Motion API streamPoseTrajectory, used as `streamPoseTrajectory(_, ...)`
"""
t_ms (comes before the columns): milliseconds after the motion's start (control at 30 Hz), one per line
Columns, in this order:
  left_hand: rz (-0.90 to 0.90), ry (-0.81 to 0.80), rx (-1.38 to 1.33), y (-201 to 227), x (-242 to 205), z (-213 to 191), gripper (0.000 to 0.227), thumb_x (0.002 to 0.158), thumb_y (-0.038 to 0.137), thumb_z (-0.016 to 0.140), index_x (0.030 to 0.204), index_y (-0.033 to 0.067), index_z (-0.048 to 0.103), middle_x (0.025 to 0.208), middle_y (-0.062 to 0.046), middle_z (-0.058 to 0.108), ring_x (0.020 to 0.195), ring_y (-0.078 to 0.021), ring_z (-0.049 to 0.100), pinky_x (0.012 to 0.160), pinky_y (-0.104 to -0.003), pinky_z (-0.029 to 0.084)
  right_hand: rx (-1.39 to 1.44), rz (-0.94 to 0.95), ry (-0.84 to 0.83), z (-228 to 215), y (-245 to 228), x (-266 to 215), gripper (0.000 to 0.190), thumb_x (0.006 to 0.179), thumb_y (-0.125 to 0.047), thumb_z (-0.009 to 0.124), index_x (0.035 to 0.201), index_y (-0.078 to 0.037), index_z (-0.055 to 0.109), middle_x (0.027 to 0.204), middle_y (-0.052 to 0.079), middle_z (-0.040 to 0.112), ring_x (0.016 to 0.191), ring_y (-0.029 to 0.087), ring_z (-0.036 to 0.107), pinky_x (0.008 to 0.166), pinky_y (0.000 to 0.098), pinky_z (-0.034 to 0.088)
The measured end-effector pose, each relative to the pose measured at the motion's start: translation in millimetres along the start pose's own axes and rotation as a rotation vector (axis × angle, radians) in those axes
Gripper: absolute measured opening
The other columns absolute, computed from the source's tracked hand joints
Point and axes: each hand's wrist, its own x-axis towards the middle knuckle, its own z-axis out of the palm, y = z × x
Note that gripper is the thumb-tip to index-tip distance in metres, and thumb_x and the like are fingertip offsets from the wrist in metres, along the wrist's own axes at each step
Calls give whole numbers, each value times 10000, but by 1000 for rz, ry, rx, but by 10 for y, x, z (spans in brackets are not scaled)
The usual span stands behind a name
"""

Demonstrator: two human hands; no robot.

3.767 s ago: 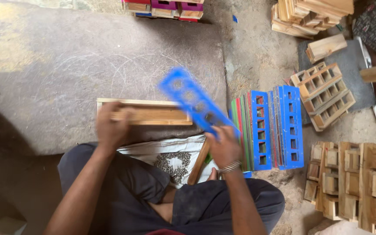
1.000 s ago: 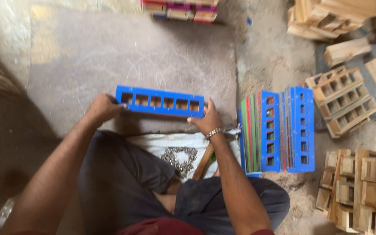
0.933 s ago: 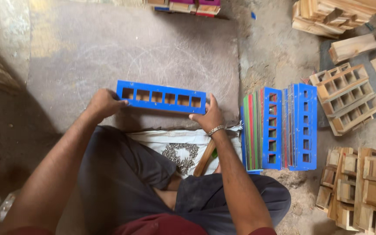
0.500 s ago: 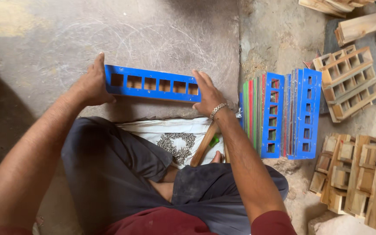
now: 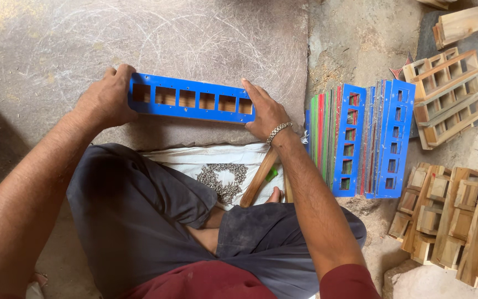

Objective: The person sits on the floor and assembles small wooden frames using blue plastic molds. They place nails into the mold slots and hammer them in, then remove the assembled frame and stack it with others.

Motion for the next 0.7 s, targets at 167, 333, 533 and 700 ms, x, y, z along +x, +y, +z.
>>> streamPoseTrajectory(167, -8, 14, -30, -21, -11, -16, 923, 708, 116, 891, 1487, 137, 395, 1324, -198, 534, 1130, -405, 663, 898, -475, 606, 7, -51, 60, 67, 77, 31, 1134, 660, 9, 859, 1588, -254, 264, 1566, 95, 455, 1345, 328, 547, 1117, 407, 473)
streamPoseTrajectory(333, 17, 52, -67, -81, 7, 65, 922, 707, 122, 885, 1492, 136, 402, 1343, -208, 549, 1156, -437, 644, 947, -496, 569, -21, -12, 15, 20, 8, -24, 1157, 693, -40, 872, 1611, -284, 211, 1596, 92, 405, 1357, 329, 526, 1123, 411, 462)
streamPoseTrajectory(533, 139, 214, -163, -134, -39, 52, 1308, 538, 216, 994, 1586, 60, 225, 1363, -312, 490, 1190, -500, 582, 958, -528, 526, -28, 76, 4, -82, 15, -250, 1166, 702, -143, 898, 1603, -280, 171, 1660, 112, 230, 1403, 346, 446, 1121, 440, 439)
streamPoseTrajectory(700, 166, 573, -325, 136, -462, 281, 883, 797, 265, 912, 1476, 74, 381, 1328, -259, 600, 1132, -476, 620, 852, -573, 526, 244, 269, 263, 372, 150, -1031, 1045, 761, -271, 899, 1594, -206, 271, 1631, 126, 328, 1317, 371, 565, 1062, 506, 478)
